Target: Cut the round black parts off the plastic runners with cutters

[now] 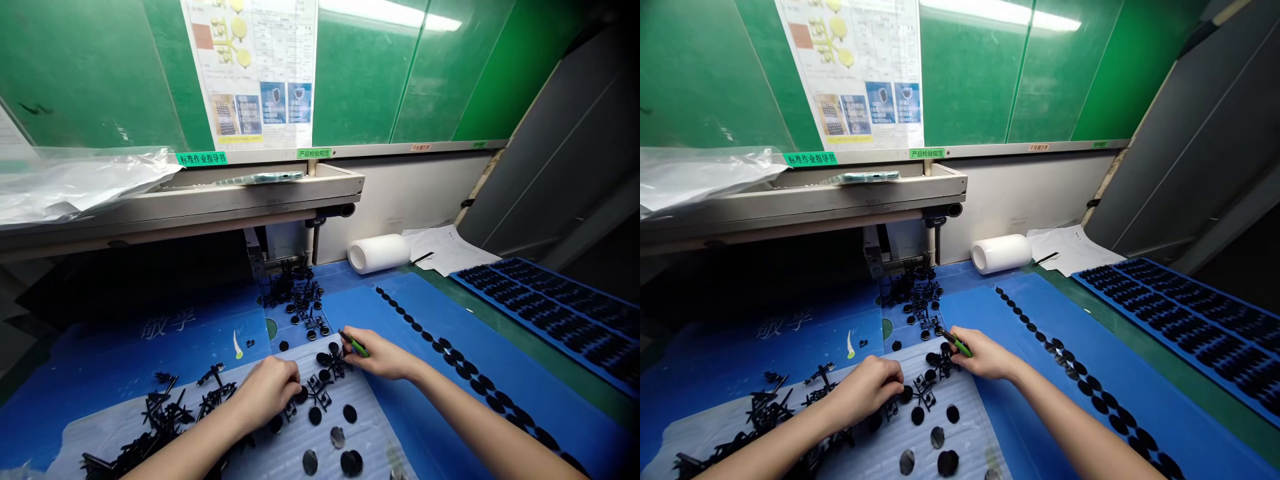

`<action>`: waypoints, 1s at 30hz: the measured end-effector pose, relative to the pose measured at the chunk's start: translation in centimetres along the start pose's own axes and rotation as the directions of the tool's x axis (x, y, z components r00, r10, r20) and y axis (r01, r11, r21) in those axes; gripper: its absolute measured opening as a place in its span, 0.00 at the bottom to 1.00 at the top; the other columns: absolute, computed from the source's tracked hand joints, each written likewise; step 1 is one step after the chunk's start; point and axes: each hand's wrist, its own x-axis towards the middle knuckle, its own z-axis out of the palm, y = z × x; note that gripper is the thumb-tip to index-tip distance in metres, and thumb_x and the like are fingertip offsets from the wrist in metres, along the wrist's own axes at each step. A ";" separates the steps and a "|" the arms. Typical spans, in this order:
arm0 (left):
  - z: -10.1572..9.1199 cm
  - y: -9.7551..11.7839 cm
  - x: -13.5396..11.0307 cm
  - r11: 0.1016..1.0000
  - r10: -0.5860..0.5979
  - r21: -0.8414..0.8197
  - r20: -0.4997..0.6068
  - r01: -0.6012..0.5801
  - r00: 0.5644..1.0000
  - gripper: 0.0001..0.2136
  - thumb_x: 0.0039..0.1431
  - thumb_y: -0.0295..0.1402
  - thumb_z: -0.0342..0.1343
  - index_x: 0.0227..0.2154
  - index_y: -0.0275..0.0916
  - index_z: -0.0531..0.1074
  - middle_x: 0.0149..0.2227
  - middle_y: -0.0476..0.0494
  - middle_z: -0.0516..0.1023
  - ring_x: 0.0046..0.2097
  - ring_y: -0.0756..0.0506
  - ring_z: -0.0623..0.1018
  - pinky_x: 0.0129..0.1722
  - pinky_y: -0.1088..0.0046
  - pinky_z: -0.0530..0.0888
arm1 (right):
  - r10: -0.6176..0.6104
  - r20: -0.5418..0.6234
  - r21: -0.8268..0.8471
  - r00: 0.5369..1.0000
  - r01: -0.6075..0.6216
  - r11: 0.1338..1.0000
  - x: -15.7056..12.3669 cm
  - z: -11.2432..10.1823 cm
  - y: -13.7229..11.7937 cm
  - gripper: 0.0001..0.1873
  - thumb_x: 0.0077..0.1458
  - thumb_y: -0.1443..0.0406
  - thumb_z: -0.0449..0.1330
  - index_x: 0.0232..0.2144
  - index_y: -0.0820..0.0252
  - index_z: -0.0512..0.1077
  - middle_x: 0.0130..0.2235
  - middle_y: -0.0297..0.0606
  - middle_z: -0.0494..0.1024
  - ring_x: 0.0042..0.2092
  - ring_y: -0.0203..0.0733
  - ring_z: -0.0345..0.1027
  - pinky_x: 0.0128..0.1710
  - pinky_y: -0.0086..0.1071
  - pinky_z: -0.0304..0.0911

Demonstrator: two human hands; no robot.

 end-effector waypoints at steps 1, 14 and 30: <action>0.1 0.1 0.1 1.000 0.001 0.004 -0.002 -0.001 1.000 0.09 0.53 0.35 0.45 0.27 0.41 0.69 0.27 0.48 0.74 0.28 0.49 0.71 0.25 0.77 0.63 | -0.001 0.015 0.007 1.000 0.001 1.000 -0.4 0.0 0.1 0.06 0.47 0.72 0.53 0.26 0.58 0.58 0.28 0.30 0.65 0.29 0.35 0.59 0.29 0.26 0.55; -1.4 -0.2 5.4 0.990 -0.137 0.022 -0.011 0.138 0.990 0.18 0.52 0.48 0.44 0.29 0.38 0.70 0.27 0.46 0.74 0.30 0.47 0.72 0.27 0.74 0.65 | 0.065 -0.041 0.051 0.997 -0.063 0.997 -1.6 -1.2 1.3 0.05 0.51 0.72 0.48 0.30 0.58 0.60 0.32 0.35 0.67 0.34 0.40 0.62 0.33 0.30 0.57; -0.1 0.6 9.2 0.900 -0.348 0.253 -0.078 0.356 0.934 0.13 0.55 0.39 0.47 0.38 0.35 0.66 0.38 0.43 0.70 0.38 0.47 0.71 0.37 0.64 0.69 | 0.478 -0.360 0.539 0.801 -0.240 0.807 -5.5 0.2 -2.9 0.09 0.48 0.63 0.53 0.26 0.57 0.54 0.38 0.39 0.66 0.29 0.37 0.59 0.29 0.32 0.58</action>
